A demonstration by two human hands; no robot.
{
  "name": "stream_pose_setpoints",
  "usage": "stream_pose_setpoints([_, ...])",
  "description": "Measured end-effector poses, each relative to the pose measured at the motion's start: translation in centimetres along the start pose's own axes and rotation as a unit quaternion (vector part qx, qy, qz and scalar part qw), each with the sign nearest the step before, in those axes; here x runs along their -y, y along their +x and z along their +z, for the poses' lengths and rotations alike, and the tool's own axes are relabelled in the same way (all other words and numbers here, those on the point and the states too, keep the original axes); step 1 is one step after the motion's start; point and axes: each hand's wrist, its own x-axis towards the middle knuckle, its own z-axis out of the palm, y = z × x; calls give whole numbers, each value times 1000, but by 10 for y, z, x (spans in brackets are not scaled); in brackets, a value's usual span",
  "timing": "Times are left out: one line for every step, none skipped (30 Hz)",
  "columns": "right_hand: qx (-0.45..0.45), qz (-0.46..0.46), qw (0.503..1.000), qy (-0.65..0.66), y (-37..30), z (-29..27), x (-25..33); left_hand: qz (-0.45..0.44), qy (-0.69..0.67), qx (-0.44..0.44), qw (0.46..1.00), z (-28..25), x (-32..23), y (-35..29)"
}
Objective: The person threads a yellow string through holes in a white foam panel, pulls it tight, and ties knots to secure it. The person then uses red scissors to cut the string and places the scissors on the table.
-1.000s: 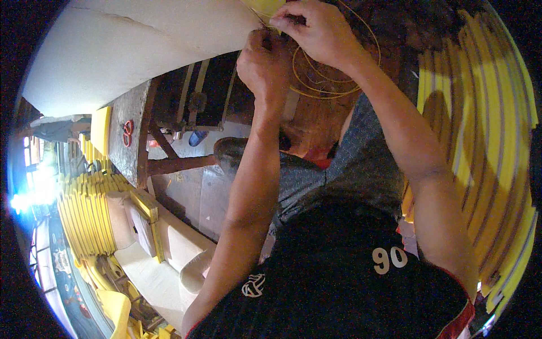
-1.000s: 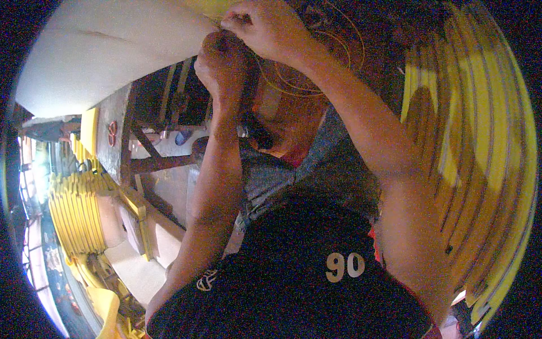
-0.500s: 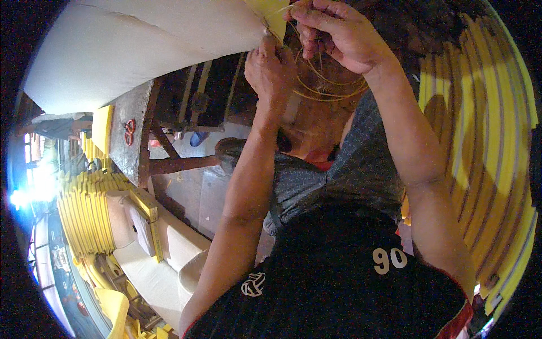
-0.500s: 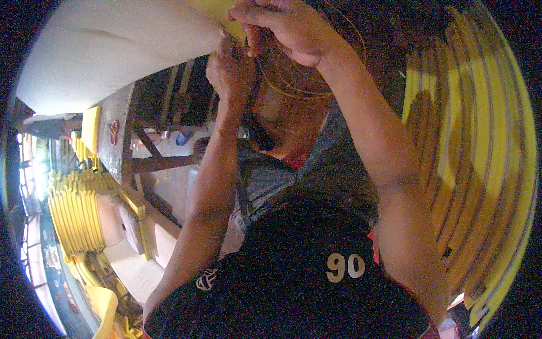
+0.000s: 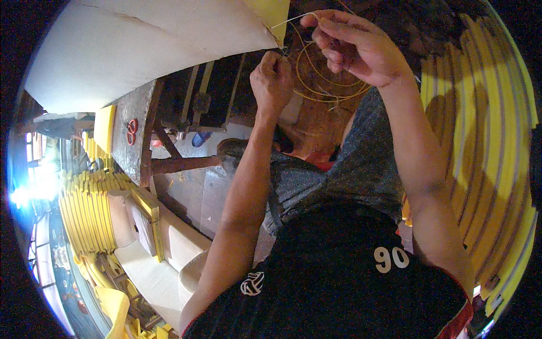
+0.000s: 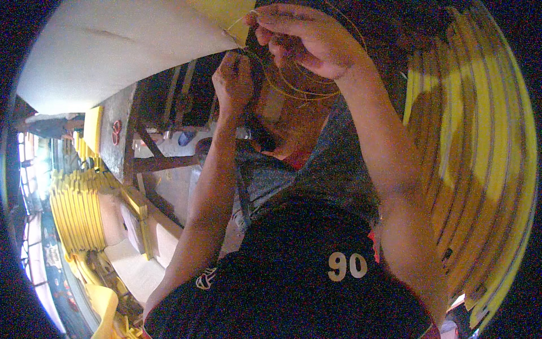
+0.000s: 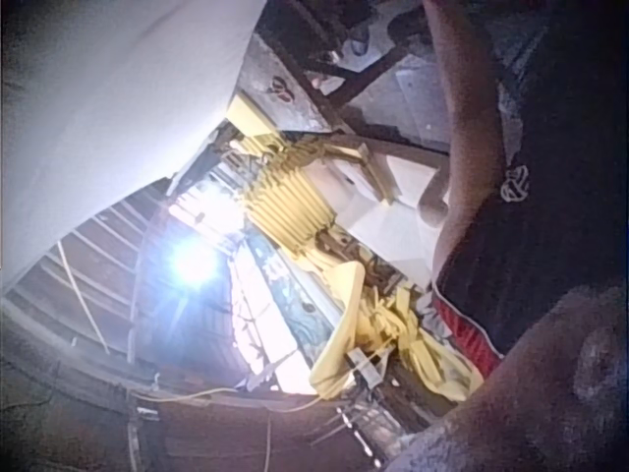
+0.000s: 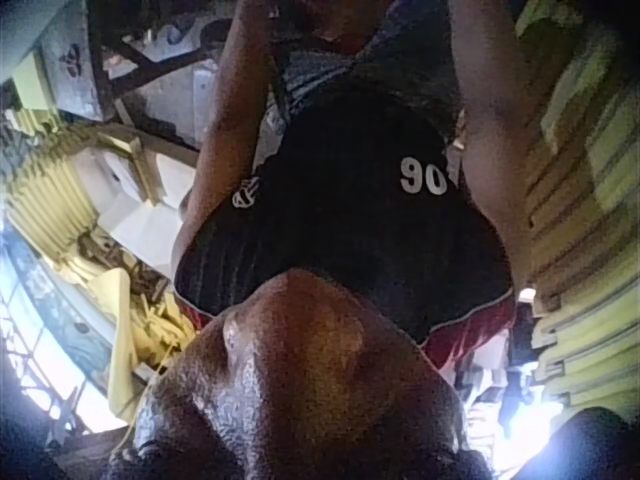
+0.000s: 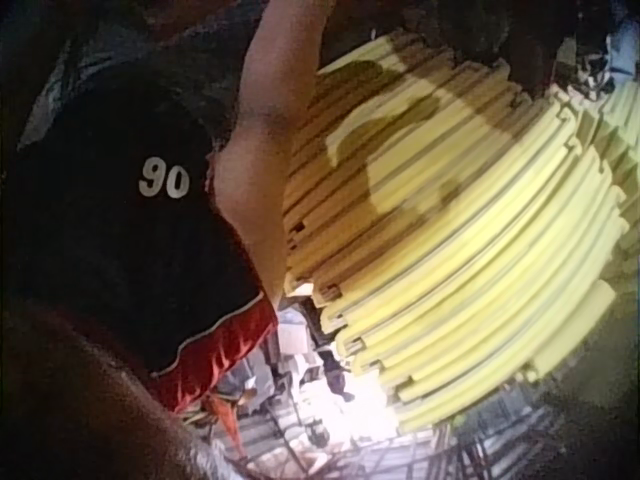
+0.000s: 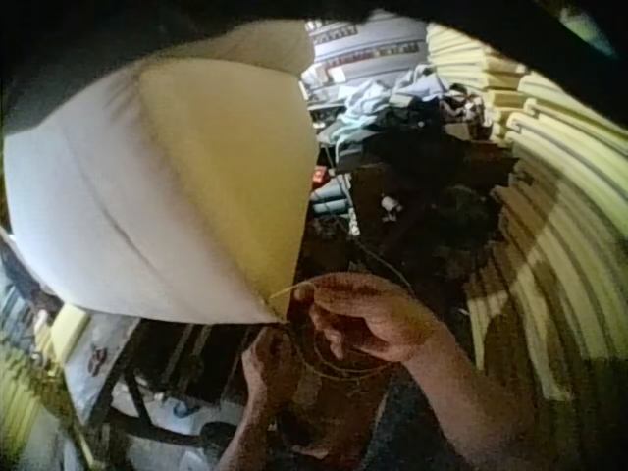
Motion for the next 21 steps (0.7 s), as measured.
stream_pose_setpoints([-10,-7,1000,8,-6,2,1,-10,-3,1,1000,2,0,-2])
stream_pose_setpoints([6,-28,999,15,-13,2,2,-20,-7,3,1000,2,0,-3])
stream_pose_setpoints([23,-48,998,21,-21,1,4,-20,2,3,1000,2,0,-4])
stream_pose_setpoints([38,-71,996,25,-30,0,9,-19,8,3,1000,2,-2,-4])
stream_pose_setpoints([55,-91,994,27,-38,2,13,-19,18,2,1000,0,-4,-5])
stream_pose_setpoints([73,-111,991,29,-47,6,18,-59,11,21,998,-3,-8,-6])
stream_pose_setpoints([89,-132,987,31,-56,8,24,-99,4,41,994,-8,-17,-6])
stream_pose_setpoints([143,-149,977,42,-64,9,31,-143,-2,60,988,-13,-21,-8])
stream_pose_setpoints([197,-167,965,54,-74,9,38,-146,-32,52,987,-12,-20,-10])
stream_pose_setpoints([190,-182,963,63,-89,17,43,-151,-60,42,986,-11,-18,-13])
stream_pose_setpoints([211,-179,958,75,-99,16,52,-151,-97,35,983,-5,-20,-12])
stream_pose_setpoints([233,-174,953,88,-110,15,61,-189,-178,33,965,1,-24,-11])
stream_pose_setpoints([292,-149,938,117,-118,5,69,-225,-250,28,941,5,-29,-12])
stream_pose_setpoints([348,-121,918,144,-125,-3,77,-260,-323,23,910,8,-31,-11])
stream_pose_setpoints([364,-129,910,150,-137,-7,85,-293,-368,31,882,9,-30,-10])
stream_pose_setpoints([381,-137,901,157,-149,-12,93,-324,-410,38,852,10,-28,-9])
stream_pose_setpoints([339,-186,913,126,-165,1,95,-354,-452,46,817,10,-27,-9])
stream_pose_setpoints([292,-231,924,91,-180,13,98,-358,-452,51,816,11,-26,-8])
stream_pose_setpoints([254,-274,924,76,-188,22,100,-361,-450,54,815,10,-26,-7])
stream_pose_setpoints([212,-315,923,58,-196,31,102,-366,-448,58,814,9,-26,-6])
stream_pose_setpoints([185,-342,920,42,-202,36,105,-365,-438,66,819,7,-26,-5])
